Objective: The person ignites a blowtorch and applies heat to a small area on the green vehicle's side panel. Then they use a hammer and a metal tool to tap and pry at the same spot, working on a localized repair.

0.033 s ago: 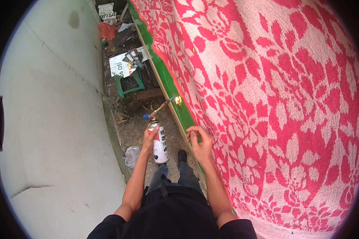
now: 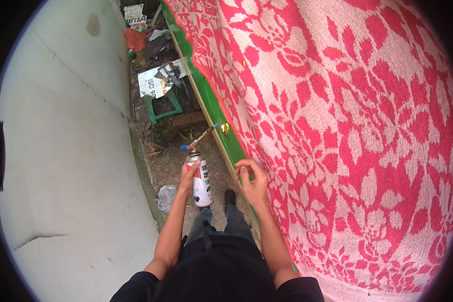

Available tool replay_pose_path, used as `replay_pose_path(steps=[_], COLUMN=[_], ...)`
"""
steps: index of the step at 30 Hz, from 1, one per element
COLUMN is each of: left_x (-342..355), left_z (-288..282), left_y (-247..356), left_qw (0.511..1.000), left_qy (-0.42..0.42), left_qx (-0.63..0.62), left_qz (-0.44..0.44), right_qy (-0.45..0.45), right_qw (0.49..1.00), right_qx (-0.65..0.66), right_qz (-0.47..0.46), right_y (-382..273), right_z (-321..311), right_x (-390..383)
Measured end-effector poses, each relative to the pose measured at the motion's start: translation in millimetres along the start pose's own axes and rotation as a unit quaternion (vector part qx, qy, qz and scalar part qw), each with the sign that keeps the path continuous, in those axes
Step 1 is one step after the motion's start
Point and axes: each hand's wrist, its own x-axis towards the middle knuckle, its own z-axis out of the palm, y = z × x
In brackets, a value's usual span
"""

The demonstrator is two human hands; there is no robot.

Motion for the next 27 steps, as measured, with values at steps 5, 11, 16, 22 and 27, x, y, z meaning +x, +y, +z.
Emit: replay_pose_path(steps=[5, 11, 16, 22, 27], left_x=[6, 19, 17, -7, -23], left_z=[2, 6, -1, -1, 3], left_y=[5, 12, 5, -5, -10], left_qw=[1.000, 1.000, 1.000, 1.000, 0.999], left_qy=[-0.007, -0.018, 0.002, -0.016, -0.007], left_qx=[-0.007, -0.005, 0.000, -0.005, -0.020], left_qz=[0.000, 0.010, 0.000, -0.019, -0.025], right_qy=[-0.002, 0.003, 0.001, 0.002, -0.003], right_qw=[1.000, 1.000, 1.000, 1.000, 1.000], right_qx=[-0.003, 0.006, 0.000, -0.012, -0.016], right_qz=[-0.001, 0.002, 0.001, 0.000, -0.008], right_y=[-1, 1, 0, 1, 6], right_z=[0, -1, 1, 0, -2], right_x=[3, 6, 6, 6, 6])
